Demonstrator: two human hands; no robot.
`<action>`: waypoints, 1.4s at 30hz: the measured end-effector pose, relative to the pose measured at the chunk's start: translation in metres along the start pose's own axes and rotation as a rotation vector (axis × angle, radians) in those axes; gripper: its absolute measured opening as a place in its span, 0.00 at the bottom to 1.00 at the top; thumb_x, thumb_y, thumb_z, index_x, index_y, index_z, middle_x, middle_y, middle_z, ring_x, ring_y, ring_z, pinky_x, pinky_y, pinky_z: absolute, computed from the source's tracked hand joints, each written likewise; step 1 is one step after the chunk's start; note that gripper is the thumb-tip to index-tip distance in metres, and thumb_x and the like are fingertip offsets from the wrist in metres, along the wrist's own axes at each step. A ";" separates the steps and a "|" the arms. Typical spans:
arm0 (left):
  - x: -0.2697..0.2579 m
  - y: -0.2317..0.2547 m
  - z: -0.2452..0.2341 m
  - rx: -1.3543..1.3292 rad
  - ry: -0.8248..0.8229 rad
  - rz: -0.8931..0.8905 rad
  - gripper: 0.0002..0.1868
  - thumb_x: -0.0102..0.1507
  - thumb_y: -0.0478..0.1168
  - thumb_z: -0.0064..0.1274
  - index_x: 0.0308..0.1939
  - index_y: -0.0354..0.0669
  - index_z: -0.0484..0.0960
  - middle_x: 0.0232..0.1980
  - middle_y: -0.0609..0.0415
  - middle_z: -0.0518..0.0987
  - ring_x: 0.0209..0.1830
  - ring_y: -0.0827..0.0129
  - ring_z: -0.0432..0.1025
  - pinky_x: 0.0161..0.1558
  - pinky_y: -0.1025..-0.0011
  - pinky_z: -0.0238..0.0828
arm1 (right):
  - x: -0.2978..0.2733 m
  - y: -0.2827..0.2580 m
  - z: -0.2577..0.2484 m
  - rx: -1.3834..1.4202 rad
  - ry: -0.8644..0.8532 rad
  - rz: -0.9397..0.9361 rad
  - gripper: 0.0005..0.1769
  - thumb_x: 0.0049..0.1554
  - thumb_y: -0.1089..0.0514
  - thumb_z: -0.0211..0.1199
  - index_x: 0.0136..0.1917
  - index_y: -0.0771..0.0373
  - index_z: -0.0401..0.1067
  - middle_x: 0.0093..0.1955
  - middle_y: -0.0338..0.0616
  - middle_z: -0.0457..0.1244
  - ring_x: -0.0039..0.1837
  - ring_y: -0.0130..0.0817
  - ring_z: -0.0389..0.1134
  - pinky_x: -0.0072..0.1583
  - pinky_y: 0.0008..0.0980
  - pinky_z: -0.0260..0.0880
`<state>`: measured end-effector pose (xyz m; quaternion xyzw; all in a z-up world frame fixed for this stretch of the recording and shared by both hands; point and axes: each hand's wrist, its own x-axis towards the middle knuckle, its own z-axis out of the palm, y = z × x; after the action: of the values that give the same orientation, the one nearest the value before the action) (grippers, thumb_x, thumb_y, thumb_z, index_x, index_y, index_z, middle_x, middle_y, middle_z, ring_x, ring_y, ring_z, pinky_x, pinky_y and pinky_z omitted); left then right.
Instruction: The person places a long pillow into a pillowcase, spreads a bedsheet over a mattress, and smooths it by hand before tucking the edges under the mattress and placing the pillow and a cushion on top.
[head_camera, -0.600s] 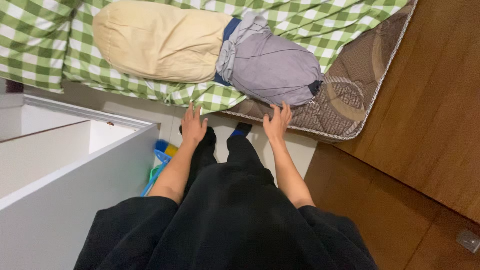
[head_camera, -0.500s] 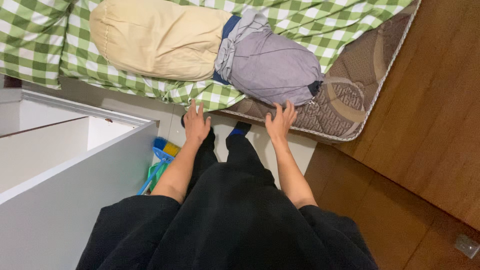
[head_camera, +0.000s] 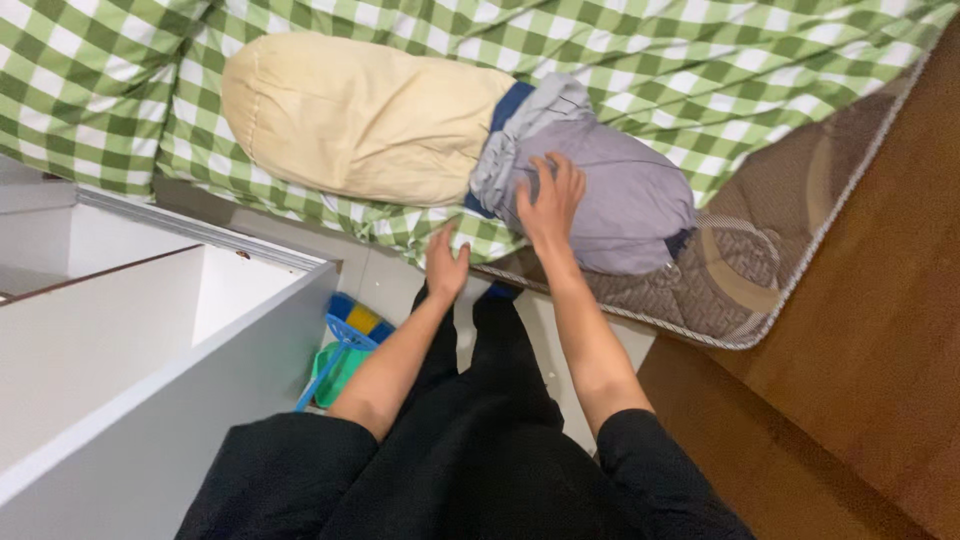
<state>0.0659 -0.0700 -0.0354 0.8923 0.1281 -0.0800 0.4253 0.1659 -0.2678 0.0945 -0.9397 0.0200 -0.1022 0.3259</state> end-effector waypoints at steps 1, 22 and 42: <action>0.002 -0.016 0.016 -0.156 -0.027 -0.136 0.26 0.67 0.47 0.56 0.68 0.46 0.74 0.68 0.43 0.77 0.71 0.52 0.70 0.73 0.54 0.66 | 0.017 -0.001 0.010 -0.001 -0.013 0.004 0.22 0.56 0.53 0.66 0.64 0.58 0.73 0.70 0.51 0.58 0.75 0.54 0.54 0.78 0.55 0.44; 0.110 -0.047 0.048 -0.973 -0.249 -1.104 0.50 0.58 0.66 0.58 0.77 0.52 0.59 0.80 0.45 0.56 0.78 0.49 0.53 0.67 0.48 0.58 | 0.098 0.005 0.048 -0.144 0.049 -0.144 0.08 0.54 0.61 0.68 0.48 0.65 0.76 0.69 0.50 0.60 0.75 0.51 0.54 0.79 0.61 0.37; 0.090 0.042 -0.193 0.649 0.138 0.735 0.04 0.53 0.34 0.56 0.31 0.45 0.82 0.34 0.46 0.79 0.41 0.50 0.71 0.51 0.53 0.63 | 0.011 -0.011 -0.144 -0.020 0.198 -0.290 0.13 0.50 0.66 0.72 0.48 0.57 0.77 0.64 0.47 0.61 0.73 0.48 0.56 0.76 0.54 0.42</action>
<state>0.1710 0.0694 0.0934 0.9682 -0.1986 0.0987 0.1160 0.1468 -0.3479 0.2135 -0.9212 -0.0829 -0.2398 0.2948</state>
